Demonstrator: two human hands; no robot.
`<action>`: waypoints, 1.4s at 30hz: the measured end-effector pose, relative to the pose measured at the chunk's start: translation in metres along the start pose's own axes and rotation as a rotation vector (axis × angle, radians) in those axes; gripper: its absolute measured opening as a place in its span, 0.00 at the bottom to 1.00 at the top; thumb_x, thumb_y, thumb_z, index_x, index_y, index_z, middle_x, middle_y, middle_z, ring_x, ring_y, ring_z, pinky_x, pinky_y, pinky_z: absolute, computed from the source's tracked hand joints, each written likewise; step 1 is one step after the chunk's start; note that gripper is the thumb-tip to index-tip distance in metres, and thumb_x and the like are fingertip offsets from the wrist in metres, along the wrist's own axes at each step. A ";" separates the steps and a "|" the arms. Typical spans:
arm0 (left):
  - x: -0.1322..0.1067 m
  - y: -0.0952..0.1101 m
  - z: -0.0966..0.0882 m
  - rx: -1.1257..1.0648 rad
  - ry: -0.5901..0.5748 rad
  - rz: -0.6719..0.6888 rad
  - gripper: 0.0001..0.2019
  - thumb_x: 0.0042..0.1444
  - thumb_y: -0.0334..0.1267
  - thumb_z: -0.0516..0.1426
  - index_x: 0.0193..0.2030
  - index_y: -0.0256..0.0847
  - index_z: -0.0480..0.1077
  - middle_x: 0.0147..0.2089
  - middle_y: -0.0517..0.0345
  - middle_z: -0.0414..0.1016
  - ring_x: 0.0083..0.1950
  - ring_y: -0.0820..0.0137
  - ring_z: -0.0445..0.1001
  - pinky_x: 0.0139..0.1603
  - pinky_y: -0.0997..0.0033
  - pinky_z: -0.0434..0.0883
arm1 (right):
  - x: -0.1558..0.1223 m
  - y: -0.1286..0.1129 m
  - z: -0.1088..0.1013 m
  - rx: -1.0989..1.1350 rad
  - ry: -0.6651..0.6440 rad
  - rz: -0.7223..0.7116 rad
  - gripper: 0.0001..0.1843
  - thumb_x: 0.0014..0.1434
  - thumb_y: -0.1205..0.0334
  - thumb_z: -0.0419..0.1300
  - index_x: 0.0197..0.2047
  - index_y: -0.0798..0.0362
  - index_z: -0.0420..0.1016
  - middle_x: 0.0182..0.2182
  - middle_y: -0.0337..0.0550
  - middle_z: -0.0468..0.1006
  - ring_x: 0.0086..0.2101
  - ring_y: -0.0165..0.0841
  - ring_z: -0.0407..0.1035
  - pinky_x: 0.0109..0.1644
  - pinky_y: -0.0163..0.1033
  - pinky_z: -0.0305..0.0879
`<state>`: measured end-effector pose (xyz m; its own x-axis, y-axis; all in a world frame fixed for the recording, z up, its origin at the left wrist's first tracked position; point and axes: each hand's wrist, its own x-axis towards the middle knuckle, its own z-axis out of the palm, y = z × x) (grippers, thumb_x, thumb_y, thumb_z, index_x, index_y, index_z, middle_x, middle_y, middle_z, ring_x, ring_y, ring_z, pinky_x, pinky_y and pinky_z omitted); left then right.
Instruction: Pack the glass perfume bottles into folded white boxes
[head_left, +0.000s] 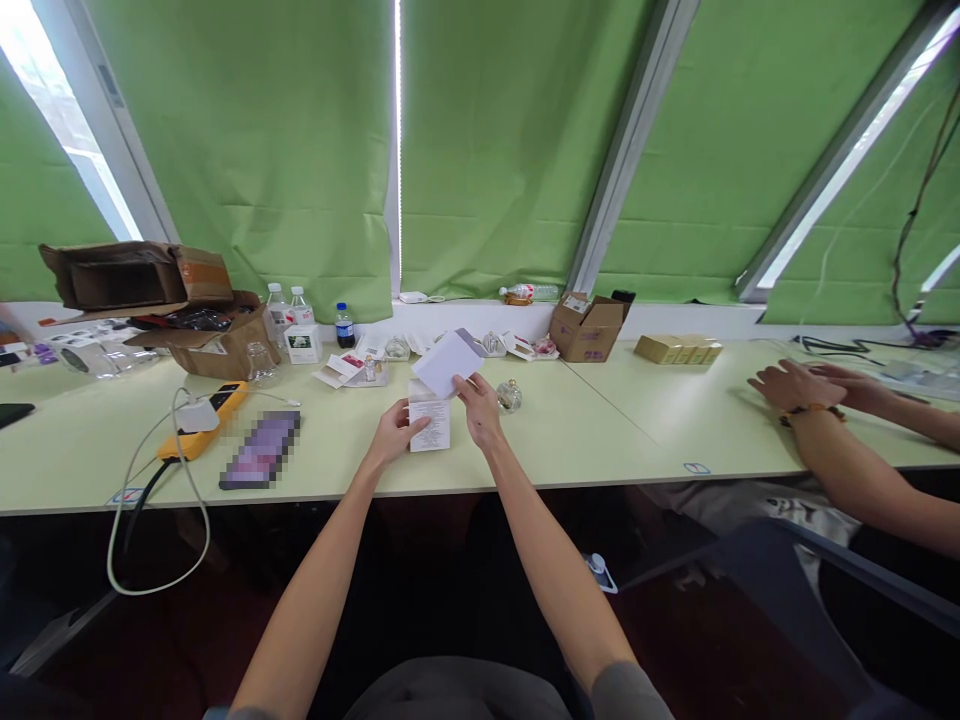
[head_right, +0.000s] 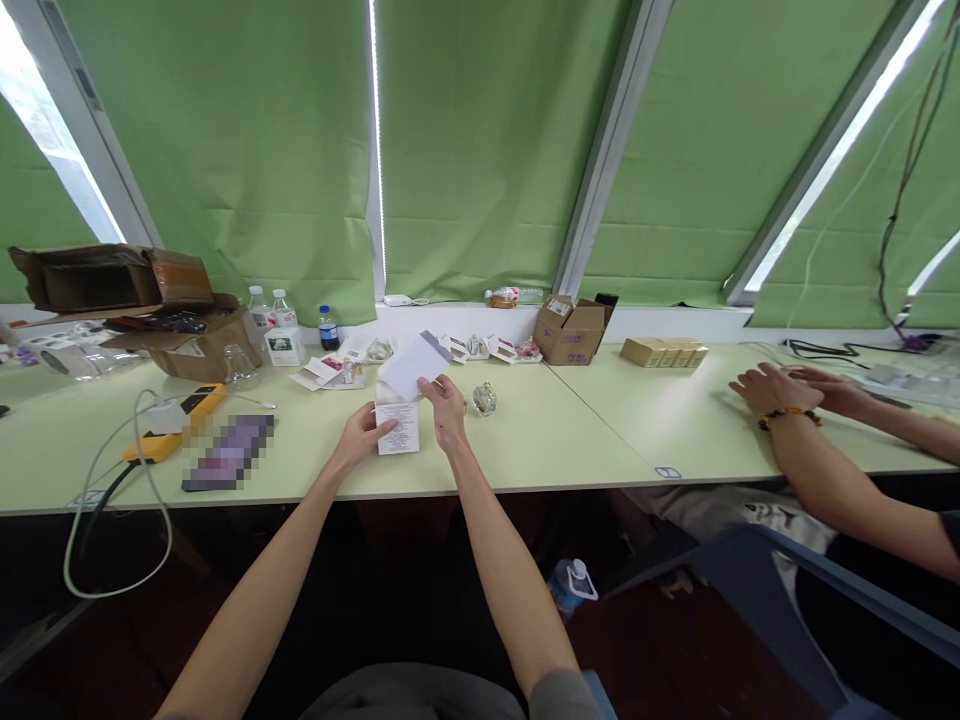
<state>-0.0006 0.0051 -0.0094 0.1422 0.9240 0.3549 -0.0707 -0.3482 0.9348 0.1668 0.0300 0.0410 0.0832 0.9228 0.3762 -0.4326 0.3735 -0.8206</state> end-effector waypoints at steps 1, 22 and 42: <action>0.000 0.000 0.000 0.000 0.002 0.007 0.27 0.48 0.50 0.63 0.52 0.37 0.67 0.48 0.45 0.77 0.43 0.60 0.77 0.43 0.57 0.76 | 0.000 -0.001 0.000 0.003 -0.003 0.004 0.19 0.44 0.52 0.68 0.39 0.50 0.75 0.35 0.39 0.80 0.39 0.35 0.72 0.47 0.41 0.65; 0.000 -0.005 -0.001 0.086 0.021 -0.035 0.28 0.47 0.48 0.64 0.52 0.37 0.64 0.48 0.45 0.75 0.42 0.63 0.76 0.43 0.56 0.75 | 0.009 0.002 -0.014 -0.006 -0.022 0.060 0.19 0.44 0.53 0.68 0.40 0.50 0.77 0.34 0.40 0.79 0.34 0.32 0.71 0.43 0.41 0.69; -0.002 -0.005 -0.009 0.370 0.306 0.172 0.38 0.54 0.43 0.60 0.69 0.52 0.48 0.61 0.45 0.62 0.41 0.68 0.72 0.35 0.69 0.72 | -0.001 0.001 -0.036 -0.310 0.144 -0.099 0.28 0.46 0.48 0.65 0.47 0.55 0.71 0.36 0.46 0.77 0.32 0.34 0.71 0.33 0.39 0.68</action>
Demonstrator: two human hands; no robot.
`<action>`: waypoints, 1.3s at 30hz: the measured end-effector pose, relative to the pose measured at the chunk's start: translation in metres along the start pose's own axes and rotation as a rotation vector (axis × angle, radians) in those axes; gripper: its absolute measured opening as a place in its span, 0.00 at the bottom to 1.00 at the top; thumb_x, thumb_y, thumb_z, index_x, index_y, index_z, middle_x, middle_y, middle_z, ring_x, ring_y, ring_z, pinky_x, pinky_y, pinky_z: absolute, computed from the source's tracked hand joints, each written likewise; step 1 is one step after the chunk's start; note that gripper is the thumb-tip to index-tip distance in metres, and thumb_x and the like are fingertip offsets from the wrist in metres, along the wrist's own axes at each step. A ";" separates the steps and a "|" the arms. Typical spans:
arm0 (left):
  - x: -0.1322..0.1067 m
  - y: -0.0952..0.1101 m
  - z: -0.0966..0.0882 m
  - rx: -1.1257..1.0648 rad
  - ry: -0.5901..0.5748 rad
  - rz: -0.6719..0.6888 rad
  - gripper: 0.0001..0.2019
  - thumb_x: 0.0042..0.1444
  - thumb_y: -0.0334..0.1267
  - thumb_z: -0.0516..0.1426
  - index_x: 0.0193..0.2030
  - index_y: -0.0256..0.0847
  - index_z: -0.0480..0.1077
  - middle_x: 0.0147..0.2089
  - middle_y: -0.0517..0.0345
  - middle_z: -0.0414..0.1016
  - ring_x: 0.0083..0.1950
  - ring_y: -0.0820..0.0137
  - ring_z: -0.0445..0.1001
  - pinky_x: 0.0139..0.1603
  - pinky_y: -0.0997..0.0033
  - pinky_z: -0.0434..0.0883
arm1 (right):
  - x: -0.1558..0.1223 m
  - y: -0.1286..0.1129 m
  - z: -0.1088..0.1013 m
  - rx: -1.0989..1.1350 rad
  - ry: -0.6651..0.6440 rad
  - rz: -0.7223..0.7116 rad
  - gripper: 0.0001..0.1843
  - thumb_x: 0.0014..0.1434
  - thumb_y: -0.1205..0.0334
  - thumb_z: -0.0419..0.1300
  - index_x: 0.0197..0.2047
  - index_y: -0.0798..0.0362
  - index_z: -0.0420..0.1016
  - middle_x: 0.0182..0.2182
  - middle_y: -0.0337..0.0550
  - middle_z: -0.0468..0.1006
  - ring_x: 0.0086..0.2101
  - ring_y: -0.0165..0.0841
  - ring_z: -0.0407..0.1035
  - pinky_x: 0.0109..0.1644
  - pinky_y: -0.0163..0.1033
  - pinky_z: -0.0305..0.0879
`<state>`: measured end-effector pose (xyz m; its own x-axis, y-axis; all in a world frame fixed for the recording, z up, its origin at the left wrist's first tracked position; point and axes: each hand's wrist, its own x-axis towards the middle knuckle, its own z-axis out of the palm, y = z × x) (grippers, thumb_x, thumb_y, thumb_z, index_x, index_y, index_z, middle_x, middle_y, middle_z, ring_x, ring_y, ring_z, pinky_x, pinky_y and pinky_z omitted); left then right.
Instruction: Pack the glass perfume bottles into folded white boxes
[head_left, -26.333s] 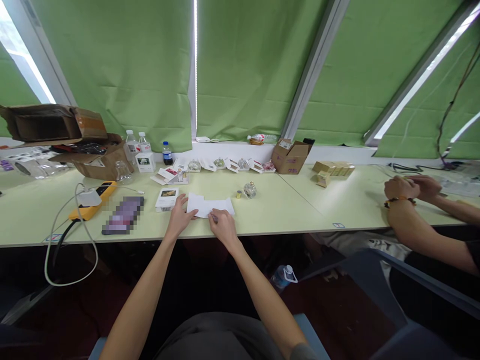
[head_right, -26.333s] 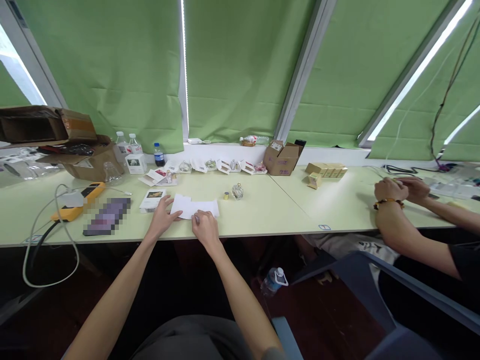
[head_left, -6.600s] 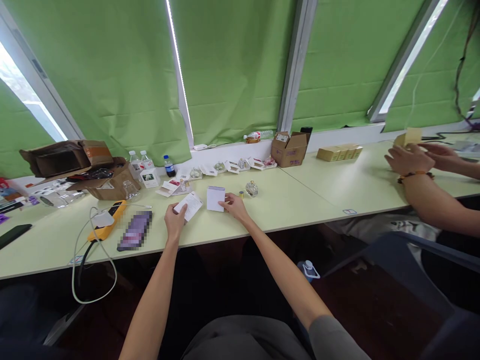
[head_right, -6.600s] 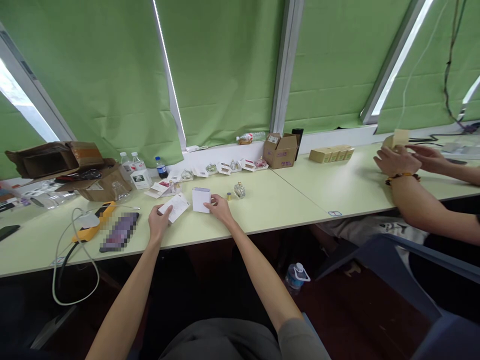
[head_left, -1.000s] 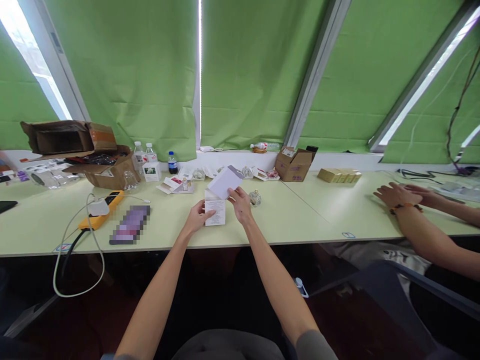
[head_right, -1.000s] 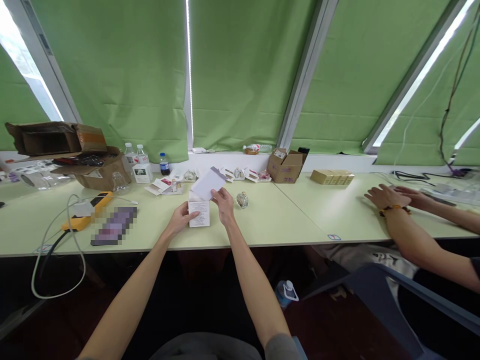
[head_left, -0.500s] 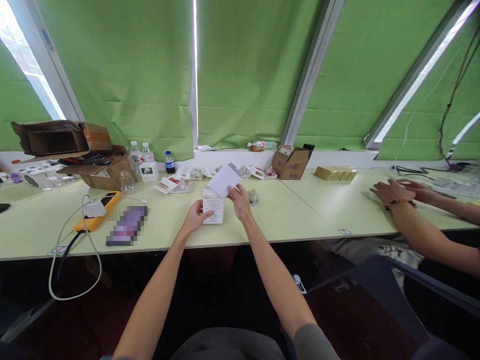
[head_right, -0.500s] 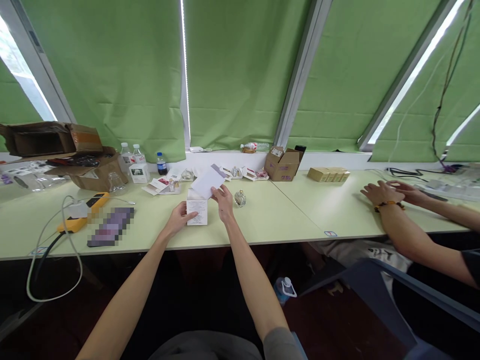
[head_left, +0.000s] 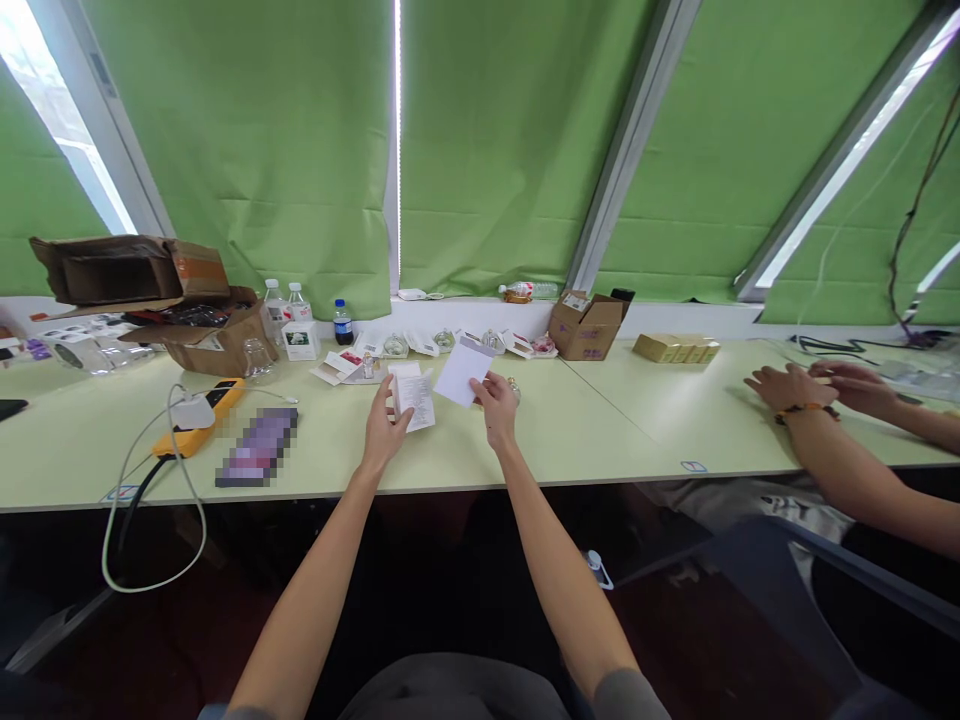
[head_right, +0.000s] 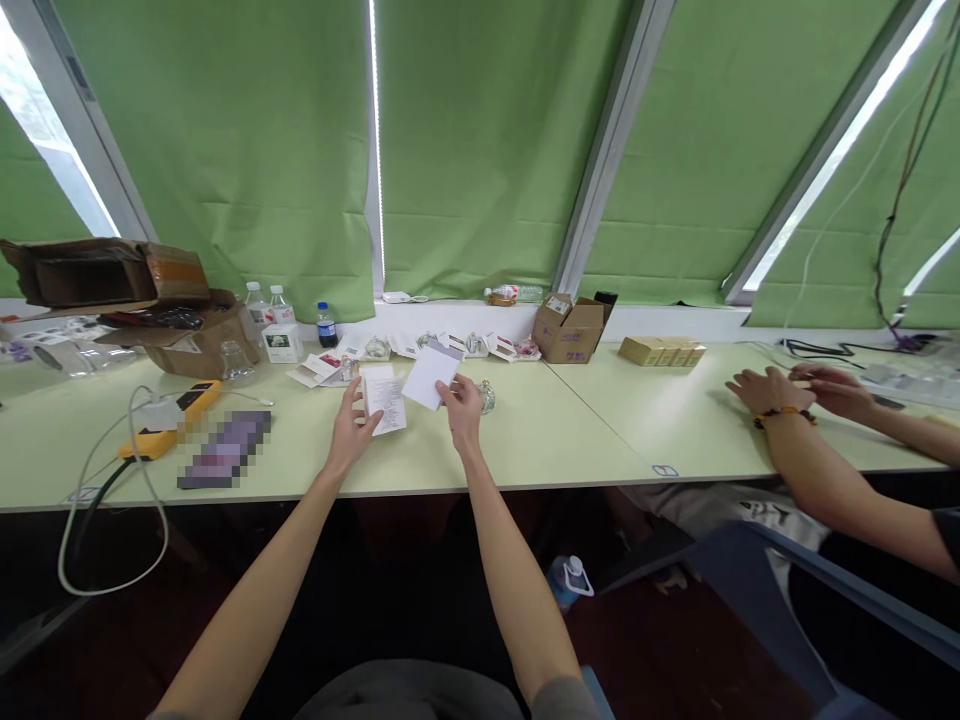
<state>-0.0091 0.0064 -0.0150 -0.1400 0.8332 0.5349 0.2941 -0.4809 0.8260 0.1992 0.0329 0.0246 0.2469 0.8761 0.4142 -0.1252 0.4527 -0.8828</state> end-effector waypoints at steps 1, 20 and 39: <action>-0.001 0.001 -0.001 0.025 0.005 0.024 0.35 0.54 0.44 0.59 0.68 0.52 0.51 0.61 0.46 0.61 0.42 0.68 0.72 0.35 0.69 0.72 | -0.004 -0.001 0.003 -0.101 0.016 -0.051 0.28 0.48 0.48 0.65 0.48 0.55 0.70 0.37 0.47 0.77 0.31 0.34 0.70 0.33 0.39 0.68; 0.005 -0.004 0.004 -0.251 0.015 -0.117 0.20 0.57 0.51 0.54 0.49 0.40 0.74 0.59 0.46 0.65 0.52 0.62 0.71 0.41 0.69 0.73 | -0.066 0.023 0.064 -1.037 -0.244 -0.587 0.24 0.64 0.57 0.52 0.62 0.52 0.64 0.56 0.51 0.71 0.50 0.45 0.67 0.49 0.46 0.66; 0.009 0.000 0.000 -0.423 -0.064 -0.242 0.25 0.47 0.48 0.63 0.50 0.37 0.72 0.41 0.49 0.78 0.40 0.64 0.75 0.35 0.69 0.70 | -0.031 0.017 0.032 -0.510 -0.241 -0.139 0.21 0.57 0.48 0.56 0.44 0.54 0.78 0.38 0.49 0.79 0.29 0.33 0.68 0.36 0.41 0.67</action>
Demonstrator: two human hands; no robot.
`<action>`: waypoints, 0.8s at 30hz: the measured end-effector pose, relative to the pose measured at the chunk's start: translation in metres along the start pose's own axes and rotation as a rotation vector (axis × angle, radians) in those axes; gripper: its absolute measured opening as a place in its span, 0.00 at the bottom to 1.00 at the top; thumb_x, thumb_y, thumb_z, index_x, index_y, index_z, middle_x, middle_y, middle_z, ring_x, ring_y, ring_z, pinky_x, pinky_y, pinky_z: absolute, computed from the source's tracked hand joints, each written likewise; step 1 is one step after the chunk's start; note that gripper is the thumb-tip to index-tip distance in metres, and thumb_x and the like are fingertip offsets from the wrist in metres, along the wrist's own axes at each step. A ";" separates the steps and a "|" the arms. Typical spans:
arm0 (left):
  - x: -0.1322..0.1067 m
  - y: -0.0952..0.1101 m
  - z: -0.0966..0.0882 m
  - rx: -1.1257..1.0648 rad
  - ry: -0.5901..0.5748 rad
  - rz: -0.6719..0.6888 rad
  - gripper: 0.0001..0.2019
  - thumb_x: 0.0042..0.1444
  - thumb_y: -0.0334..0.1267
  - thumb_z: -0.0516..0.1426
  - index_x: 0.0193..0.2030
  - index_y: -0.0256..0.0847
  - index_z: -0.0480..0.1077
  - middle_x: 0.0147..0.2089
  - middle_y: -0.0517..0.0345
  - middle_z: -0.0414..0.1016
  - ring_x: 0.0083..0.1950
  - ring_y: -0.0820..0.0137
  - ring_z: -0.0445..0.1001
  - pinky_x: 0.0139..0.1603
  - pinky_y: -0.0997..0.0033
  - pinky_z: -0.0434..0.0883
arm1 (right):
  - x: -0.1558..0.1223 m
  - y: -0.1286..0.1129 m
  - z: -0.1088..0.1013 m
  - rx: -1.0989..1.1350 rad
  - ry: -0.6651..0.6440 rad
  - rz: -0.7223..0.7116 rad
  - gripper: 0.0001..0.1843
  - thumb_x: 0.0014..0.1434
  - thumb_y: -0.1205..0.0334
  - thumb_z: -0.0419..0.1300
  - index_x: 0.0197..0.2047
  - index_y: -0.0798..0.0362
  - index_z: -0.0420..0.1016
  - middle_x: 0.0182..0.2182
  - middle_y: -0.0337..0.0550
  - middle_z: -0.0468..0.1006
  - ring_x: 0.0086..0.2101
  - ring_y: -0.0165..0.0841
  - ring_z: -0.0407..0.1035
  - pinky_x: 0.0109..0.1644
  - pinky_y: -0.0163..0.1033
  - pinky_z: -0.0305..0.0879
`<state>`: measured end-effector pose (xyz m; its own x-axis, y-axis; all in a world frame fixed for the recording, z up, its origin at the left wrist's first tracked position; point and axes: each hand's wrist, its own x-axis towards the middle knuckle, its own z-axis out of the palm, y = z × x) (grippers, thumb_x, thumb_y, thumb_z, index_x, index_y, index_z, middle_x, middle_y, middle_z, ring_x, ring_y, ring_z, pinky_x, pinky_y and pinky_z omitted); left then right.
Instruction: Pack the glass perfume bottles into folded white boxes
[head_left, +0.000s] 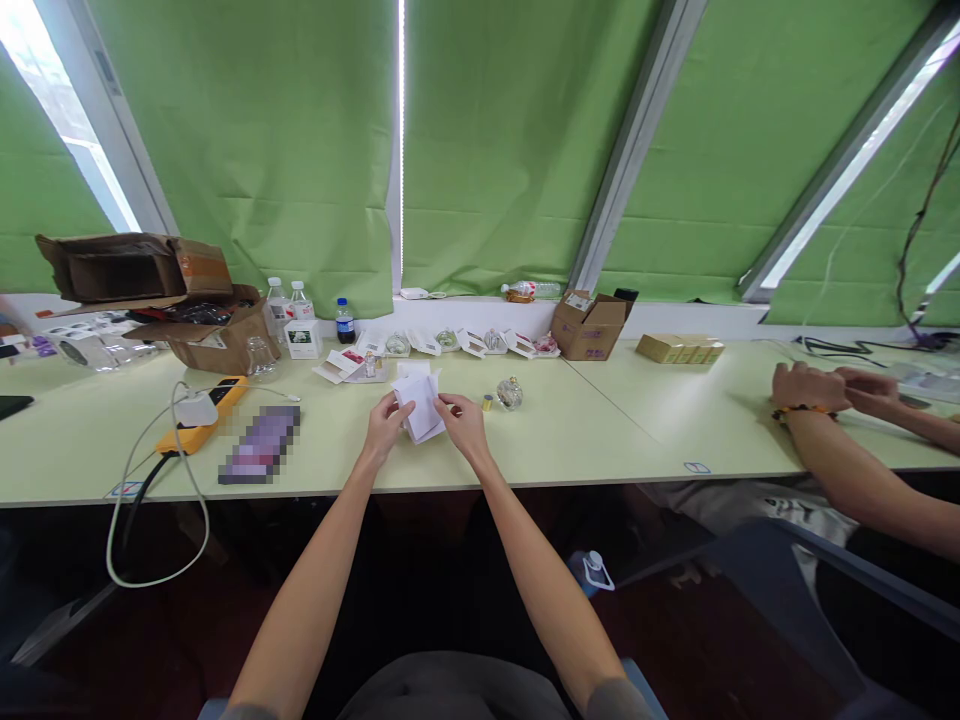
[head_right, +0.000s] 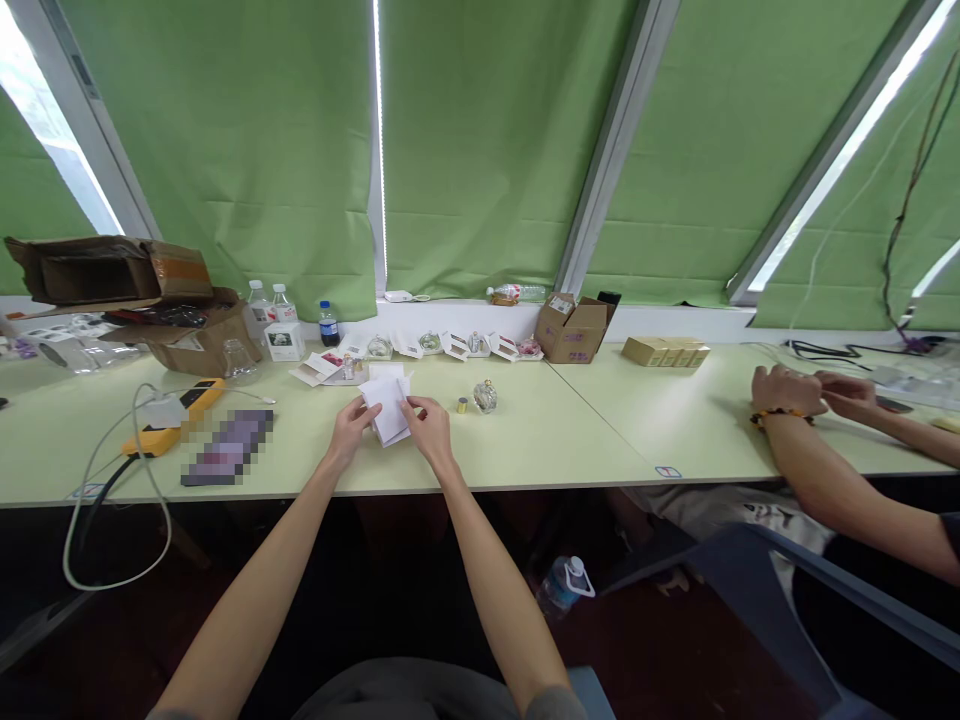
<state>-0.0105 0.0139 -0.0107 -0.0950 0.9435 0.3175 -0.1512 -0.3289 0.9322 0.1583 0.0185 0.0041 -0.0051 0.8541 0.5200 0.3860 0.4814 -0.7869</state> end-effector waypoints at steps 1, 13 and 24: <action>0.000 0.001 0.000 -0.008 -0.007 -0.004 0.25 0.47 0.49 0.62 0.50 0.37 0.72 0.42 0.49 0.78 0.41 0.63 0.75 0.37 0.68 0.71 | 0.001 0.001 0.000 0.021 -0.002 0.010 0.20 0.57 0.47 0.57 0.41 0.54 0.79 0.38 0.48 0.79 0.30 0.33 0.68 0.37 0.40 0.67; -0.004 0.005 0.003 -0.038 -0.086 -0.024 0.23 0.51 0.49 0.60 0.50 0.36 0.72 0.49 0.47 0.76 0.45 0.60 0.74 0.43 0.64 0.71 | -0.004 0.000 -0.004 0.563 -0.271 0.330 0.24 0.44 0.47 0.68 0.39 0.56 0.77 0.24 0.38 0.72 0.22 0.26 0.63 0.23 0.33 0.61; -0.006 0.004 0.004 0.117 -0.120 0.029 0.22 0.57 0.53 0.55 0.49 0.39 0.73 0.54 0.48 0.73 0.54 0.59 0.70 0.49 0.64 0.69 | -0.002 0.005 -0.006 0.419 -0.253 0.233 0.20 0.43 0.47 0.68 0.32 0.56 0.76 0.25 0.40 0.74 0.22 0.28 0.65 0.26 0.34 0.64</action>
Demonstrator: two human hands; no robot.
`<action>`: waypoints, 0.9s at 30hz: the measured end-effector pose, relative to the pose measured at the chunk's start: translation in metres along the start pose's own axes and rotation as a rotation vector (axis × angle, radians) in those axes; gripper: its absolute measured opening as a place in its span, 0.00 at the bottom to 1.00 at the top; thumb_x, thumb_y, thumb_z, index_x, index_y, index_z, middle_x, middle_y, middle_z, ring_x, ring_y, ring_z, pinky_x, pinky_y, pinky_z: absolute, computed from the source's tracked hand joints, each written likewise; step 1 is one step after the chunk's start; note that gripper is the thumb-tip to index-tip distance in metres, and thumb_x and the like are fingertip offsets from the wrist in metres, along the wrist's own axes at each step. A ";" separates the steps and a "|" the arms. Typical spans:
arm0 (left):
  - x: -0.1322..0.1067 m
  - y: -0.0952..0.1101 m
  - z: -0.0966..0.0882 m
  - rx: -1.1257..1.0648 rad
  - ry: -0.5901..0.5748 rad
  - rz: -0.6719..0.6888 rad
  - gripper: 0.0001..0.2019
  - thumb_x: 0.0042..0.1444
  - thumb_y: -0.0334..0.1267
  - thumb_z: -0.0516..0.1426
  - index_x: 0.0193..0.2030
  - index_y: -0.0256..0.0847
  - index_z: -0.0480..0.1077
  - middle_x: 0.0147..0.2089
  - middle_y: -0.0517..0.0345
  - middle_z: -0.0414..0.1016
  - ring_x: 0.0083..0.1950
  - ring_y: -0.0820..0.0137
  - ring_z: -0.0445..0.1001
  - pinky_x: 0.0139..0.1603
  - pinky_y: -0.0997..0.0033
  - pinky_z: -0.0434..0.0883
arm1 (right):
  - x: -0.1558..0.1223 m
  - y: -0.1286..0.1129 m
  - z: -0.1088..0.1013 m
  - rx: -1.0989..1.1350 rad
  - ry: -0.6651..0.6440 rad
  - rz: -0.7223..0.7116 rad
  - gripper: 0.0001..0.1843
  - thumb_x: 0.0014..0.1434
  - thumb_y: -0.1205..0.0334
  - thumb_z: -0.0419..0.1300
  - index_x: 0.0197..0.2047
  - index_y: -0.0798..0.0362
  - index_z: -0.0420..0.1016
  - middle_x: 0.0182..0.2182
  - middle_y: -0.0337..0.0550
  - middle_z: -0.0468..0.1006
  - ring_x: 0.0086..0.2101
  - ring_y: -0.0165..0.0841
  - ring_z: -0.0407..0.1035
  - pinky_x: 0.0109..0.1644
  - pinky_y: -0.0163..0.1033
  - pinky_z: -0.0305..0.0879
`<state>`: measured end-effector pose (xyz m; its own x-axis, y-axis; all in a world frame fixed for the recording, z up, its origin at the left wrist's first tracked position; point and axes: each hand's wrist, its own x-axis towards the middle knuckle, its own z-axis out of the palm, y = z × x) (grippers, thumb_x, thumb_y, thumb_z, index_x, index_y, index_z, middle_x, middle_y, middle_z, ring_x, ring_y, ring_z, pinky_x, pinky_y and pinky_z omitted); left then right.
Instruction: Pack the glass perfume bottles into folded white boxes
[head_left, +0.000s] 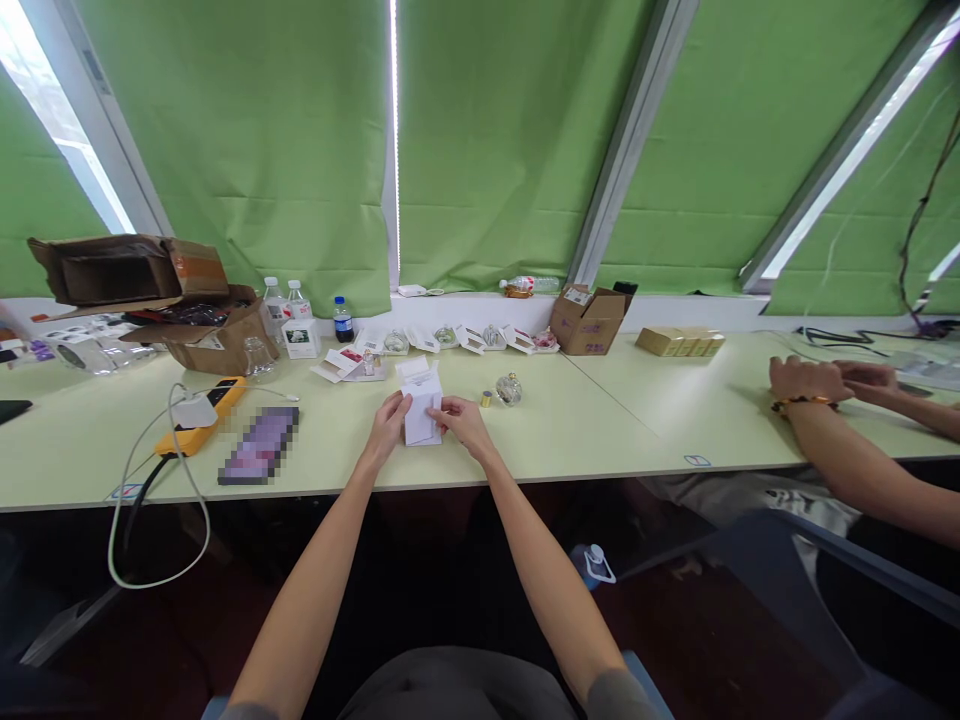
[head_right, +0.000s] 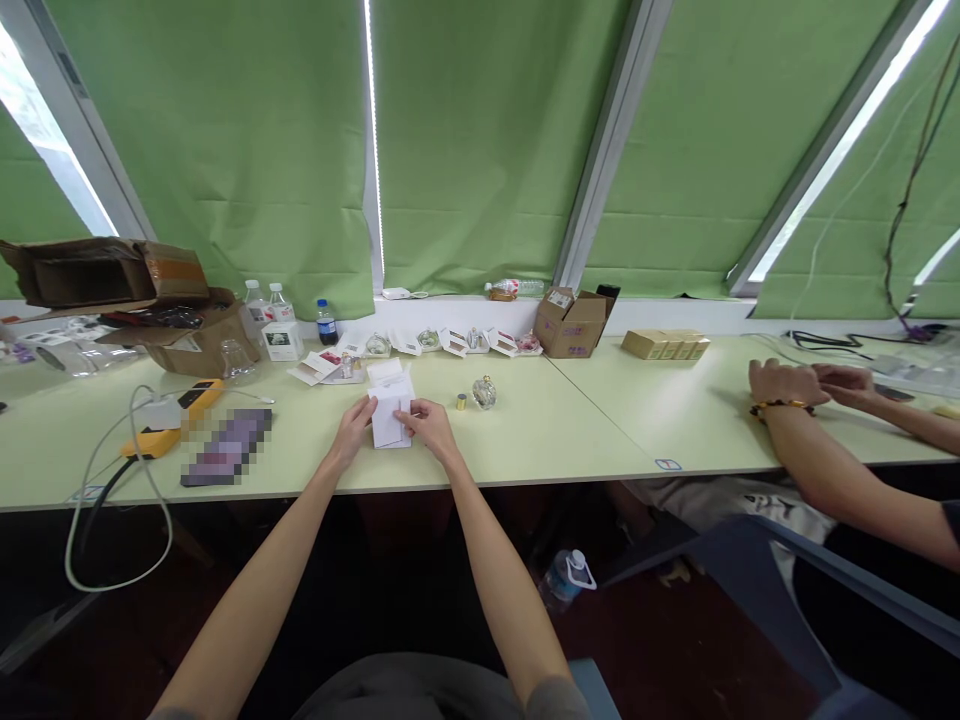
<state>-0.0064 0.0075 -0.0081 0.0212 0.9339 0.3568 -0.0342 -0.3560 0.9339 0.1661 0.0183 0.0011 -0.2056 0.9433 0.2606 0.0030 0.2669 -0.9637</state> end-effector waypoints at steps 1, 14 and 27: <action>0.000 0.000 0.000 0.017 0.011 0.003 0.22 0.56 0.53 0.55 0.49 0.39 0.74 0.54 0.48 0.73 0.54 0.59 0.70 0.49 0.64 0.69 | -0.001 0.001 0.000 -0.011 -0.027 -0.005 0.20 0.43 0.47 0.68 0.32 0.55 0.76 0.25 0.40 0.74 0.22 0.28 0.65 0.26 0.35 0.64; 0.001 -0.008 -0.004 0.163 0.272 0.086 0.21 0.59 0.54 0.51 0.44 0.40 0.74 0.53 0.47 0.71 0.49 0.63 0.72 0.44 0.66 0.70 | 0.002 0.004 -0.007 0.003 0.083 0.003 0.22 0.42 0.45 0.68 0.32 0.55 0.74 0.22 0.38 0.72 0.20 0.28 0.64 0.22 0.33 0.61; 0.001 -0.013 0.001 0.162 0.070 0.089 0.29 0.52 0.40 0.59 0.61 0.41 0.60 0.56 0.44 0.68 0.48 0.63 0.73 0.44 0.63 0.72 | 0.028 -0.042 -0.036 0.308 0.192 -0.045 0.21 0.42 0.49 0.70 0.33 0.55 0.73 0.24 0.39 0.74 0.23 0.29 0.70 0.29 0.36 0.71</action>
<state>-0.0051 0.0136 -0.0200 -0.0443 0.8964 0.4410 0.1287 -0.4326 0.8923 0.1954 0.0404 0.0509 -0.0111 0.9597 0.2808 -0.3024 0.2645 -0.9158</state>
